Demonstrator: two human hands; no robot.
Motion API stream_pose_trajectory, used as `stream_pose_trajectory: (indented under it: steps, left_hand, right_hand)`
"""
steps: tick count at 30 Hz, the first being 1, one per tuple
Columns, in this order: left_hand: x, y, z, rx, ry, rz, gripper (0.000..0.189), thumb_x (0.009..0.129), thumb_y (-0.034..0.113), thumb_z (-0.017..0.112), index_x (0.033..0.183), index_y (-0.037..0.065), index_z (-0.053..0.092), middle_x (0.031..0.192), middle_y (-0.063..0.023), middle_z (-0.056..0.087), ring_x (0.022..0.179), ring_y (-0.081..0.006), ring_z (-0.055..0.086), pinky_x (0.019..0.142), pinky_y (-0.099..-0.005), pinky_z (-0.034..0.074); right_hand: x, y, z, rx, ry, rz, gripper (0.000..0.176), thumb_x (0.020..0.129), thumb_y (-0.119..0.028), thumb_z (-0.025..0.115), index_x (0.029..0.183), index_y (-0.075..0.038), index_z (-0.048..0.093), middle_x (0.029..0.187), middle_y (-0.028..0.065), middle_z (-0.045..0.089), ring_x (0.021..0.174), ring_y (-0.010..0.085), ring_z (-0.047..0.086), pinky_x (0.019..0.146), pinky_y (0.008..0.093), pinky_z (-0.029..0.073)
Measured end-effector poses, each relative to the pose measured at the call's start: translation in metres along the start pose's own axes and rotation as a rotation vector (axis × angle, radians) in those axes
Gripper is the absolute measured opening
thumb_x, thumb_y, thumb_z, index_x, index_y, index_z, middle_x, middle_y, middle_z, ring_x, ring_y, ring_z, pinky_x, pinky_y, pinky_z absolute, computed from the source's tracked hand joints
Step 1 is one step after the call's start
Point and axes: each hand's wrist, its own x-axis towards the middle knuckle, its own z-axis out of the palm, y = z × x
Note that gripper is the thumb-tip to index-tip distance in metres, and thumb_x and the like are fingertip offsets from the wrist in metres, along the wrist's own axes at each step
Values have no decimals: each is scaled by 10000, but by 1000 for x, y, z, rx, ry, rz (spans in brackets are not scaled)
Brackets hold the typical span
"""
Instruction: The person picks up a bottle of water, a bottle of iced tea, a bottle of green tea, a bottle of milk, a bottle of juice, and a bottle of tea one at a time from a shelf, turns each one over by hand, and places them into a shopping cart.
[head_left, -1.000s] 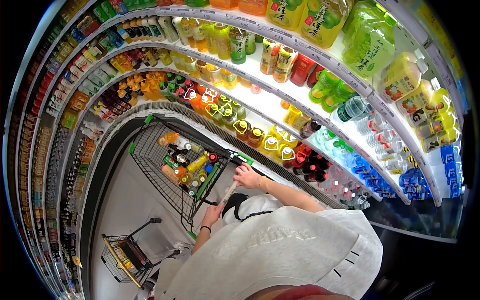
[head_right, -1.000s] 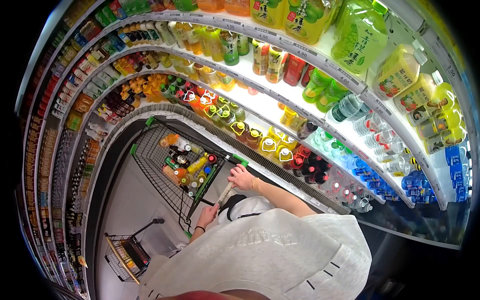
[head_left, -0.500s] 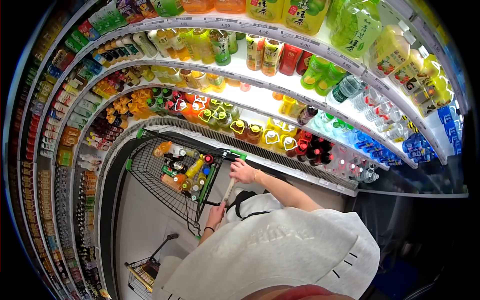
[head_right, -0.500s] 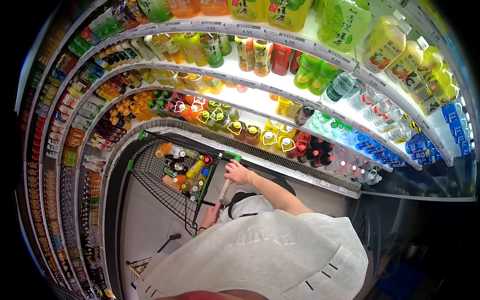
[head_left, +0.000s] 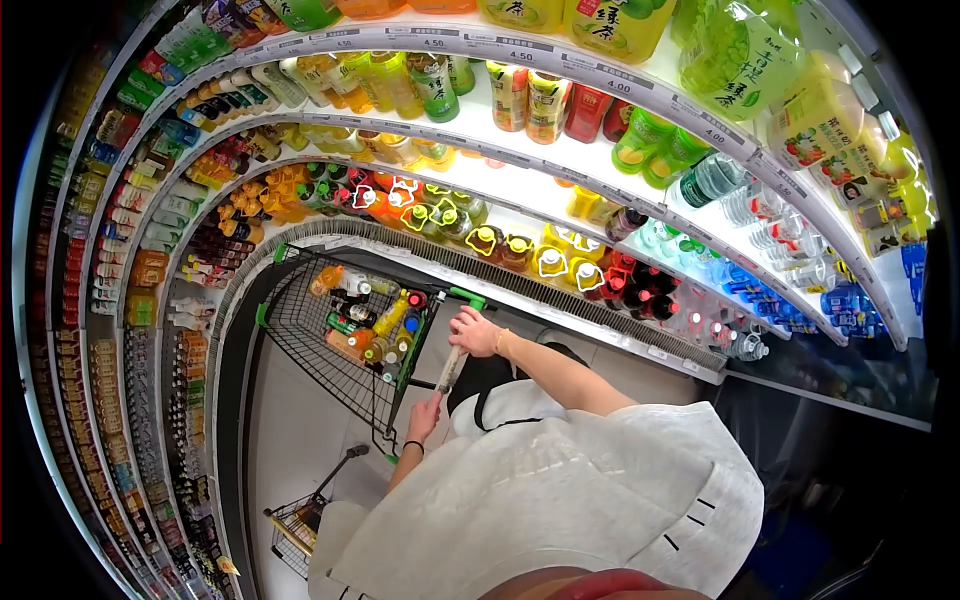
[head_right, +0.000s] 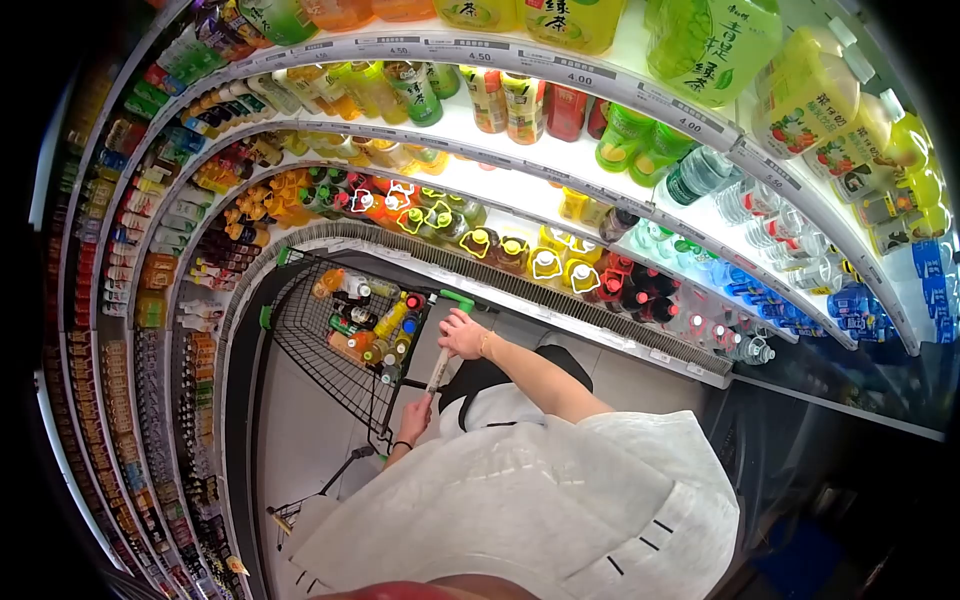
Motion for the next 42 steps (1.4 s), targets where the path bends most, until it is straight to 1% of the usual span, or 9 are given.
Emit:
stream_pose_trajectory:
  steps: [8, 11, 13, 18, 24, 29, 35, 40, 42]
  left_hand:
    - [52, -14, -50, 383, -529, -39, 733, 1005, 639, 439, 1046, -45, 700, 804, -180, 708, 768, -330, 685, 746, -440, 539]
    - [5, 171, -78, 1042, -666, 214, 646, 978, 565, 513, 1124, -30, 720, 921, -233, 749, 921, -387, 726, 849, -462, 553]
    - [58, 184, -74, 1022, -651, 257, 443, 949, 382, 582, 1015, -36, 715, 889, -224, 744, 840, -366, 740, 783, -438, 574]
    - [133, 302, -48, 243, -622, 502, 215, 1010, 212, 590, 983, 4, 638, 856, -61, 709, 754, -146, 690, 678, -311, 557]
    - [147, 474, -5, -350, -597, 657, 271, 1088, 202, 493, 1146, -32, 616, 1118, -159, 702, 1042, -247, 710, 924, -349, 575]
    - [133, 554, 10, -747, -788, 488, 445, 1108, 237, 413, 1328, -142, 491, 1354, -287, 589, 1255, -336, 611, 1112, -420, 497]
    - [138, 596, 22, -783, -1027, 308, 548, 1131, 268, 333, 1422, -197, 342, 1428, -336, 486, 1348, -363, 519, 1181, -458, 434]
    - [135, 616, 30, -792, -1063, 309, 436, 1129, 255, 354, 1428, -46, 453, 1376, -144, 585, 1270, -263, 575, 1139, -424, 455]
    - [134, 619, 36, -832, -1079, 305, 450, 1130, 281, 366, 1431, -44, 443, 1420, -169, 551, 1310, -275, 548, 1153, -422, 442]
  right_hand:
    - [16, -10, -20, 175, -148, 194, 297, 863, -312, 727, 1132, -188, 703, 1212, 93, 572, 1266, 320, 508, 1214, 536, 270]
    - [17, -18, -48, 515, 73, 304, 270, 909, -239, 689, 1146, -112, 670, 1235, 116, 559, 1225, 354, 534, 1123, 469, 396]
    - [14, -16, -66, 549, 170, 360, 264, 932, -193, 669, 1164, -71, 645, 1220, 138, 566, 1157, 361, 574, 1005, 419, 487]
    - [-4, 6, -103, 568, 615, 700, 192, 954, -109, 633, 1122, -24, 672, 1102, 147, 637, 1052, 294, 654, 918, 383, 534]
    - [-12, 25, -183, 574, 915, 833, 226, 963, -144, 658, 1151, -18, 663, 1089, 129, 676, 1028, 274, 671, 910, 375, 537]
    - [6, 38, -285, 246, 1205, 734, 274, 929, -130, 687, 1178, -19, 653, 1193, 152, 669, 1099, 321, 643, 991, 398, 498]
    - [31, 57, -386, -208, 1389, 629, 434, 902, -91, 691, 1314, -25, 574, 1349, 178, 592, 1257, 351, 550, 1091, 429, 431]
    - [60, 93, -411, -440, 1400, 637, 477, 871, -198, 723, 1259, 28, 561, 1237, 246, 606, 1128, 407, 565, 1031, 503, 418]
    - [68, 105, -417, -357, 1414, 668, 477, 864, -219, 729, 1239, 29, 567, 1154, 248, 631, 1074, 415, 575, 990, 510, 422]
